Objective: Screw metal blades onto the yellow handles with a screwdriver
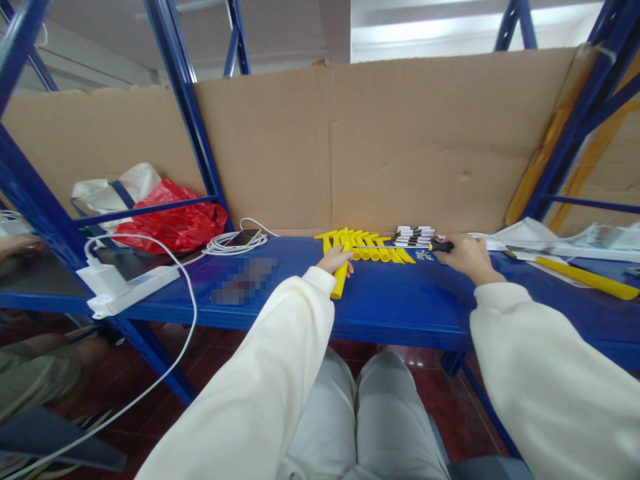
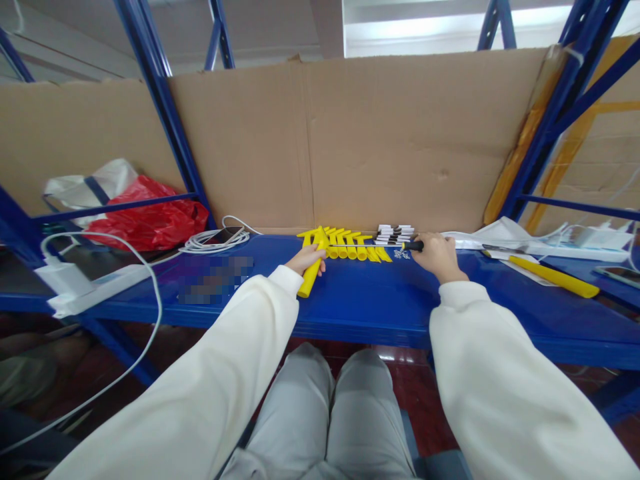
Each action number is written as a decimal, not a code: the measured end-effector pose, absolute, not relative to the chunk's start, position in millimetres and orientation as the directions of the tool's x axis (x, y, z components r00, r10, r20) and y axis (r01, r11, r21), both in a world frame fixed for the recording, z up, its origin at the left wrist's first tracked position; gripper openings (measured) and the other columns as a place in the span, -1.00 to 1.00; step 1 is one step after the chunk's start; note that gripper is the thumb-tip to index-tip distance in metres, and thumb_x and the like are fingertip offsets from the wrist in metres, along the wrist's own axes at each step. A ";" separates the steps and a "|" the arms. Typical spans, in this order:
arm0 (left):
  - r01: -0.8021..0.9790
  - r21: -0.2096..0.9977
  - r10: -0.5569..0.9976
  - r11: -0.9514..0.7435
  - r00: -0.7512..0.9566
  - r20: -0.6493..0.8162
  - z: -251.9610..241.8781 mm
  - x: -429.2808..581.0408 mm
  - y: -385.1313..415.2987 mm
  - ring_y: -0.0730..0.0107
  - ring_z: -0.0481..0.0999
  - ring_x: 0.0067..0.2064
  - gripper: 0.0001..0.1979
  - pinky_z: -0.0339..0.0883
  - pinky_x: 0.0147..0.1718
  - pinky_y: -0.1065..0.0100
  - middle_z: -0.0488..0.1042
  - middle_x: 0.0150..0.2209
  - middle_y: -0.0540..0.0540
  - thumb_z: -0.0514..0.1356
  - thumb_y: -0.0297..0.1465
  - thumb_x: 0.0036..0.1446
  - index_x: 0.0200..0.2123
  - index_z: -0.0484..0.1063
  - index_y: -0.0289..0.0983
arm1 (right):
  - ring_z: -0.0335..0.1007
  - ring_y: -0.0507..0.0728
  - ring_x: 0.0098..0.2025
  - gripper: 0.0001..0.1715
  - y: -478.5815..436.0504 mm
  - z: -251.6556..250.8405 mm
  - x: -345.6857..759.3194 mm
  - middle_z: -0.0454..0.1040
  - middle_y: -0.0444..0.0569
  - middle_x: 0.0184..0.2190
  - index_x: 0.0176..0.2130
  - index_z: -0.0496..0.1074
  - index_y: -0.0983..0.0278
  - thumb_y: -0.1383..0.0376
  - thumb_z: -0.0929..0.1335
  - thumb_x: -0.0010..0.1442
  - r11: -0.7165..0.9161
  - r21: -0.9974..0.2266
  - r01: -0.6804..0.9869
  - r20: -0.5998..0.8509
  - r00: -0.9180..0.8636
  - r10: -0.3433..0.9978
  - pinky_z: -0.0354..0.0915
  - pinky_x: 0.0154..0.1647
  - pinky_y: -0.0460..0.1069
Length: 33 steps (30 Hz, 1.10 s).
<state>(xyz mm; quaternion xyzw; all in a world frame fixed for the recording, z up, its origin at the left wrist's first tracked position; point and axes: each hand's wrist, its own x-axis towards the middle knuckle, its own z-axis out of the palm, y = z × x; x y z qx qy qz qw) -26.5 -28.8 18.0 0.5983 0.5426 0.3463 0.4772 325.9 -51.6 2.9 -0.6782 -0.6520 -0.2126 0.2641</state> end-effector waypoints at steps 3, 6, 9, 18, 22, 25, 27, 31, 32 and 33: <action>0.320 0.947 0.980 0.042 0.170 -0.101 17.4 -26.7 -28.0 0.40 0.49 -0.63 -0.61 0.42 -0.51 0.48 0.51 -0.59 0.07 0.23 -0.52 0.33 0.20 0.49 -0.34 | 0.63 0.49 0.01 -0.69 -50.9 2.7 327.2 0.75 0.15 -0.21 -0.14 0.73 0.13 0.16 0.39 0.23 0.007 -0.077 0.997 0.639 0.044 0.768 0.34 -0.05 0.21; 0.326 0.944 0.979 0.044 0.174 -0.106 17.2 -26.9 -27.7 0.39 0.51 -0.62 -0.59 0.46 -0.48 0.46 0.55 -0.56 0.04 0.26 -0.49 0.32 0.23 0.48 -0.33 | 0.63 0.48 0.02 -0.69 -50.3 2.7 327.7 0.75 0.14 -0.21 -0.14 0.73 0.13 0.17 0.40 0.22 -0.001 -0.082 0.997 0.637 0.053 0.769 0.34 -0.05 0.21; 0.325 0.945 0.979 0.049 0.172 -0.110 18.0 -26.5 -29.2 0.39 0.51 -0.61 -0.57 0.47 -0.48 0.45 0.54 -0.57 0.05 0.26 -0.49 0.33 0.25 0.47 -0.35 | 0.63 0.47 0.05 -0.71 -50.7 3.2 326.5 0.76 0.13 -0.17 -0.14 0.72 0.12 0.18 0.40 0.23 -0.018 -0.094 0.995 0.620 0.073 0.781 0.33 -0.05 0.19; 0.201 0.978 0.979 0.062 0.177 -0.099 20.5 -27.3 -29.9 0.43 0.44 -0.64 -0.75 0.40 -0.53 0.50 0.43 -0.62 0.11 0.29 -0.53 0.30 0.04 0.50 -0.31 | 0.64 0.50 0.05 -0.68 -50.6 2.9 326.0 0.77 0.16 -0.12 -0.12 0.74 0.15 0.19 0.40 0.23 -0.019 -0.096 0.995 0.613 0.074 0.787 0.35 -0.04 0.22; 0.187 0.980 0.979 0.068 0.177 -0.102 20.1 -28.6 -28.0 0.44 0.44 -0.63 -0.76 0.44 -0.50 0.48 0.45 -0.60 0.11 0.27 -0.51 0.31 0.04 0.50 -0.29 | 0.62 0.50 0.07 -0.70 -49.8 2.7 328.9 0.76 0.15 -0.11 -0.10 0.73 0.13 0.19 0.41 0.24 0.002 -0.096 0.995 0.610 0.057 0.791 0.35 -0.04 0.21; 0.210 0.975 0.978 0.071 0.177 -0.109 20.3 -27.8 -29.2 0.44 0.44 -0.63 -0.74 0.44 -0.50 0.48 0.45 -0.60 0.12 0.27 -0.52 0.33 0.06 0.50 -0.28 | 0.58 0.49 0.08 -0.69 -49.5 3.5 332.0 0.73 0.19 -0.07 -0.06 0.72 0.15 0.18 0.42 0.29 0.027 -0.077 0.997 0.614 0.026 0.789 0.34 -0.01 0.21; 0.223 0.972 0.977 0.074 0.178 -0.116 20.9 -26.8 -30.9 0.45 0.44 -0.64 -0.74 0.41 -0.51 0.49 0.43 -0.61 0.13 0.26 -0.53 0.32 0.06 0.50 -0.28 | 0.55 0.49 0.09 -0.66 -49.1 3.8 334.4 0.70 0.23 -0.03 -0.01 0.72 0.19 0.18 0.42 0.31 0.033 -0.052 0.998 0.627 0.006 0.779 0.34 0.02 0.22; 0.239 0.968 0.977 0.072 0.180 -0.117 22.6 -25.5 -34.1 0.44 0.43 -0.65 -0.73 0.35 -0.56 0.52 0.40 -0.64 0.14 0.22 -0.57 0.32 0.06 0.50 -0.30 | 0.49 0.50 0.07 -0.58 -46.8 2.7 339.5 0.62 0.27 -0.01 0.08 0.71 0.23 0.17 0.46 0.28 0.056 0.012 0.998 0.663 -0.050 0.747 0.37 0.07 0.26; 0.244 0.967 0.977 0.069 0.180 -0.115 22.8 -25.3 -34.5 0.44 0.43 -0.66 -0.72 0.34 -0.56 0.53 0.39 -0.65 0.15 0.20 -0.57 0.33 0.08 0.50 -0.31 | 0.48 0.50 0.06 -0.57 -46.2 2.1 340.5 0.61 0.27 -0.01 0.08 0.72 0.23 0.17 0.47 0.28 0.061 0.023 0.998 0.670 -0.061 0.740 0.38 0.08 0.27; 0.251 0.966 0.977 0.067 0.179 -0.114 23.0 -25.2 -34.8 0.43 0.42 -0.66 -0.70 0.34 -0.56 0.52 0.38 -0.66 0.15 0.19 -0.58 0.34 0.09 0.49 -0.32 | 0.47 0.50 0.06 -0.56 -45.6 1.4 341.4 0.60 0.27 -0.01 0.09 0.72 0.24 0.16 0.47 0.28 0.064 0.031 0.997 0.676 -0.068 0.734 0.38 0.09 0.28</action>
